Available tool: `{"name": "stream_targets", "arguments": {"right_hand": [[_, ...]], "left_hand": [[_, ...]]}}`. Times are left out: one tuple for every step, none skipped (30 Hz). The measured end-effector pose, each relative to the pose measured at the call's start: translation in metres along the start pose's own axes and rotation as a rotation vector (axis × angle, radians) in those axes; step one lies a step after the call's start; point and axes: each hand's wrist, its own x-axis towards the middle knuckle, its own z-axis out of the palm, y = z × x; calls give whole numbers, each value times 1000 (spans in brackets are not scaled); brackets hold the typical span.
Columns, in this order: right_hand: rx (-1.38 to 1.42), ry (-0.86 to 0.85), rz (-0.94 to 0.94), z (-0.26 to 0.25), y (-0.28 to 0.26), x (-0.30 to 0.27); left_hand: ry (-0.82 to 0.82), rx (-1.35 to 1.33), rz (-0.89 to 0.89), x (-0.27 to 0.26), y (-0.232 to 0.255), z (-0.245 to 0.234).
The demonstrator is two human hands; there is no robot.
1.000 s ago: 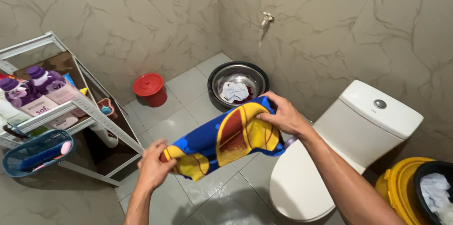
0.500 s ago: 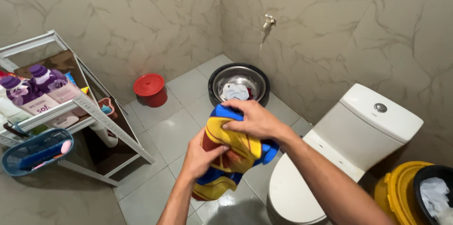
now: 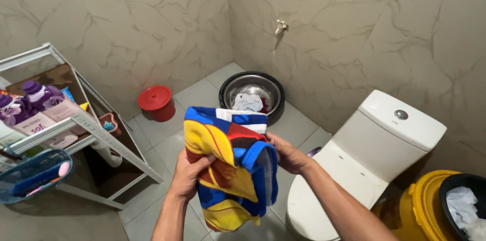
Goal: The person folds a blue and yellow towel and places it on a bathroom shelf. Then the person picks up a pink towel, folds it, and holds it in the bathroom.
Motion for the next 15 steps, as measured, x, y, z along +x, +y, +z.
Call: {"name": "stream_targets", "arguments": {"right_hand": [[73, -2, 35, 2, 8, 5], [147, -5, 71, 3, 11, 8], [140, -4, 50, 6, 12, 9], [134, -3, 29, 11, 13, 11], [131, -6, 12, 20, 14, 12], [124, -70, -25, 28, 12, 10], [111, -134, -64, 35, 5, 8], [100, -198, -104, 42, -2, 7], [-34, -171, -117, 51, -8, 6], [-167, -144, -131, 58, -14, 6], [-300, -116, -148, 65, -19, 9], [-434, -19, -197, 73, -22, 15], [-568, 83, -245, 80, -23, 21], [-701, 186, -292, 85, -23, 26], [-504, 230, -303, 88, -23, 32]], "left_hand": [[13, 24, 13, 0, 1, 1], [25, 48, 27, 0, 1, 3], [36, 70, 40, 2, 0, 7], [86, 101, 49, 4, 0, 11], [143, 134, 57, 6, 0, 14], [200, 167, 65, 5, 0, 17], [241, 187, 74, 7, 1, 19], [281, 207, 83, 8, 2, 21], [325, 228, 88, 7, 3, 22], [348, 229, 82, 6, 4, 22], [369, 231, 75, 6, 4, 23], [389, 234, 69, 7, 5, 22], [381, 222, 74, 6, 4, 20], [372, 210, 80, 6, 3, 16], [366, 199, 87, 6, 3, 11]]}}
